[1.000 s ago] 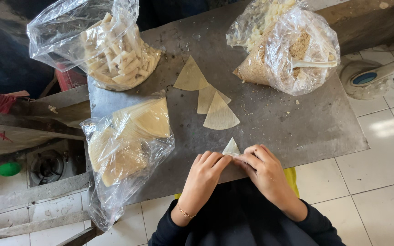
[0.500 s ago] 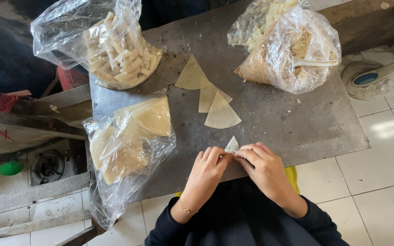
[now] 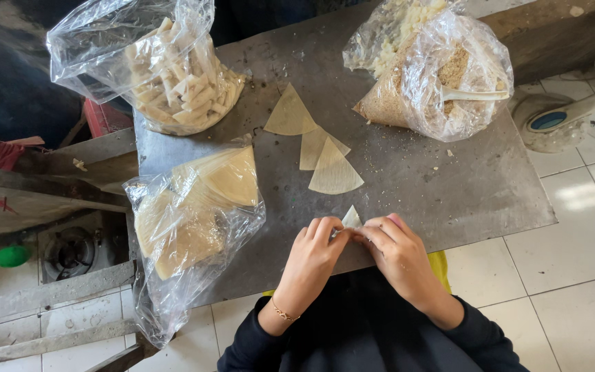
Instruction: The person wraps food items by hand. Using a spoon, they place a small amount of filling from a bag onto a dough wrapper and fold the wrapper into a triangular shape.
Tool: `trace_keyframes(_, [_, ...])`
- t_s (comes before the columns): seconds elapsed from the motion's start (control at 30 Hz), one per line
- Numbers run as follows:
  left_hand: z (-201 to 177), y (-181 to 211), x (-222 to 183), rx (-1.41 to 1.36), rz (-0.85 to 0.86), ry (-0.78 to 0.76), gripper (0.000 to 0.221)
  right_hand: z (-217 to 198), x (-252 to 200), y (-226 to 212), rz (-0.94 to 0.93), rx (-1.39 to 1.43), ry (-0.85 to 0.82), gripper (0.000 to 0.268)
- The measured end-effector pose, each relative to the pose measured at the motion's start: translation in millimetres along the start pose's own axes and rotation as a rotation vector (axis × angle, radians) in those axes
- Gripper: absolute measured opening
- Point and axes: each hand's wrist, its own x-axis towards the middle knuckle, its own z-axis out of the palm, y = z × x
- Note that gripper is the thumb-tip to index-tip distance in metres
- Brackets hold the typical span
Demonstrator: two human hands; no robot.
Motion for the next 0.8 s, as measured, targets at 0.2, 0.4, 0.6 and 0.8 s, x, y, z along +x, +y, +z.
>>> trace_keyframes(0.2, [2.8,-3.7,0.1,0.002,0.026,0.016,0.03,0.0,-2.1,1.2,-0.025,-0.003,-0.005,0.023])
trace_keyframes(0.4, [0.2,-6.0,0.7,-0.046,0.029,-0.005,0.026,3.6,-0.4,2.4,0.033,-0.02,-0.038,0.025])
trace_keyframes(0.6, [4.1,-1.9,4.5,-0.047,-0.009,0.063,0.02,0.9,0.5,-1.4,-0.044,-0.019,0.027,0.025])
trace_keyframes(0.8, [3.5,-4.6,4.0,0.009,0.015,0.058,0.03,4.8,4.0,-1.0,0.028,-0.056,-0.005,0.025])
